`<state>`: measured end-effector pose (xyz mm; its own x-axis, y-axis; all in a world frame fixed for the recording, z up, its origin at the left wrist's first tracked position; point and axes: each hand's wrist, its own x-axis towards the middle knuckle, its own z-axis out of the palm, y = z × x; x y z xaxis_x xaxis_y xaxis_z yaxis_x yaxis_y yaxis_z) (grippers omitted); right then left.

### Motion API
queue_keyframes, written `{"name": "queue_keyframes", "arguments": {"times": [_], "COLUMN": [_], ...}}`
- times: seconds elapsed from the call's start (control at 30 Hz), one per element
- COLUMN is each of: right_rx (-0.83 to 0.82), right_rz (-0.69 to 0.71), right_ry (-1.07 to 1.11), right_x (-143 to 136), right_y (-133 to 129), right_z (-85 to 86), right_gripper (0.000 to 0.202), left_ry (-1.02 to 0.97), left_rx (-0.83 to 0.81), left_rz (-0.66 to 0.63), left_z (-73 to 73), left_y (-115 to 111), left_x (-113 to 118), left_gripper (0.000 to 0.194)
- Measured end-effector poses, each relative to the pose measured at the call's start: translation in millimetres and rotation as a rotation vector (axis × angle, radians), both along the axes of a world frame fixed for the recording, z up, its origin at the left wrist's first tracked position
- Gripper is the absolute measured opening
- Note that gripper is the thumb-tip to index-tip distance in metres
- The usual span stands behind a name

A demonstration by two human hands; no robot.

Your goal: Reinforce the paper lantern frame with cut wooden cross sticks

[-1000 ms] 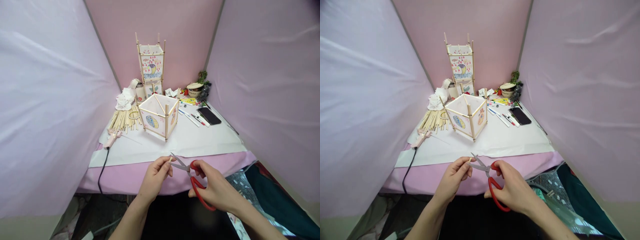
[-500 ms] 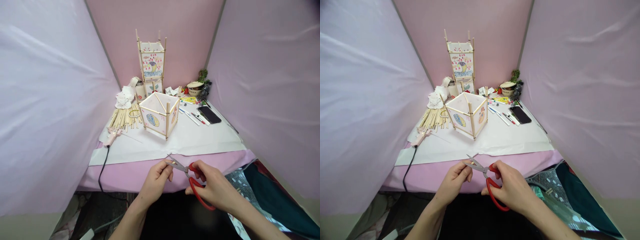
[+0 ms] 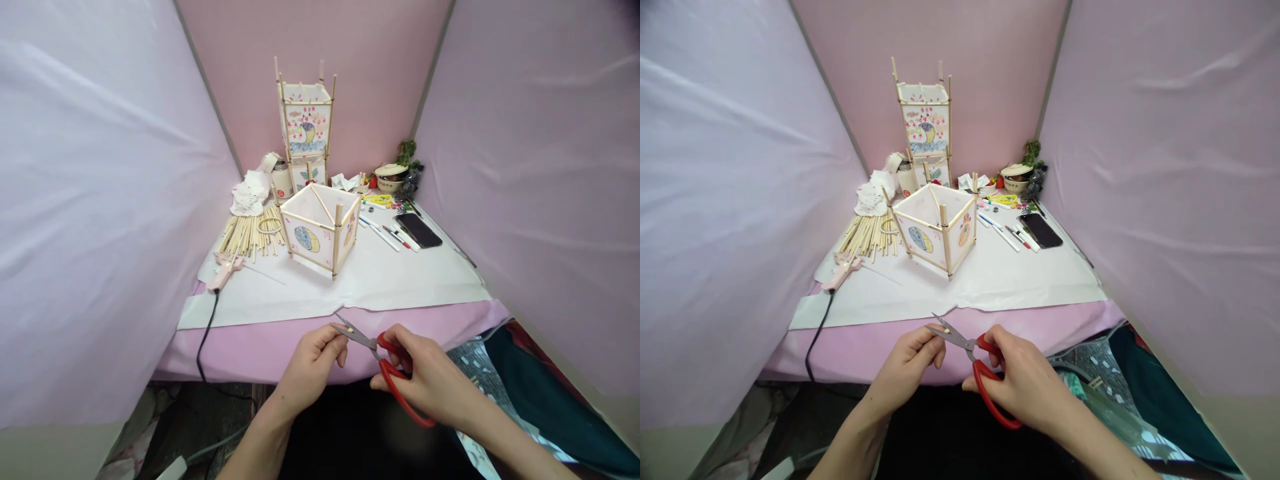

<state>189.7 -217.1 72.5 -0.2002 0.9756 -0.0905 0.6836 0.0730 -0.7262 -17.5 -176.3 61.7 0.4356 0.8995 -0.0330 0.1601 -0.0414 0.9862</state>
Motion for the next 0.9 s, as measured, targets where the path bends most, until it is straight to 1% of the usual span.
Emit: {"name": "queue_keyframes", "arguments": {"times": [0.13,0.23,0.37,0.53,0.7,0.8,0.9], "right_rx": [0.027,0.042,0.029,0.029,0.048,0.051,0.02], "right_rz": [0.0,-0.009,0.009,0.047,0.086,0.11,0.138], "right_ry": [-0.019,-0.058,-0.088,-0.027,0.033,0.066,0.11], "right_x": [-3,-5,-5,-3,3,9,15], "right_y": [-2,-4,-5,-7,-8,-8,-6], "right_z": [-1.3,-4.1,-7.5,-12.3,-19.7,-24.6,-29.2], "right_gripper": [0.024,0.019,0.019,0.017,0.02,0.02,0.022], "left_ry": [0.016,0.043,0.066,-0.046,-0.223,-0.302,-0.368], "left_rx": [0.028,0.074,0.068,-0.068,-0.232,-0.32,-0.413], "left_rz": [-0.001,0.035,0.065,0.026,-0.022,-0.055,-0.088], "left_z": [1.5,0.7,-1.3,-4.1,-8.0,-7.1,-5.1], "left_y": [-3,-5,-7,-8,-8,-9,-8], "left_x": [2,4,5,2,3,6,7], "left_gripper": [0.03,0.03,0.028,0.026,0.028,0.029,0.029]}}
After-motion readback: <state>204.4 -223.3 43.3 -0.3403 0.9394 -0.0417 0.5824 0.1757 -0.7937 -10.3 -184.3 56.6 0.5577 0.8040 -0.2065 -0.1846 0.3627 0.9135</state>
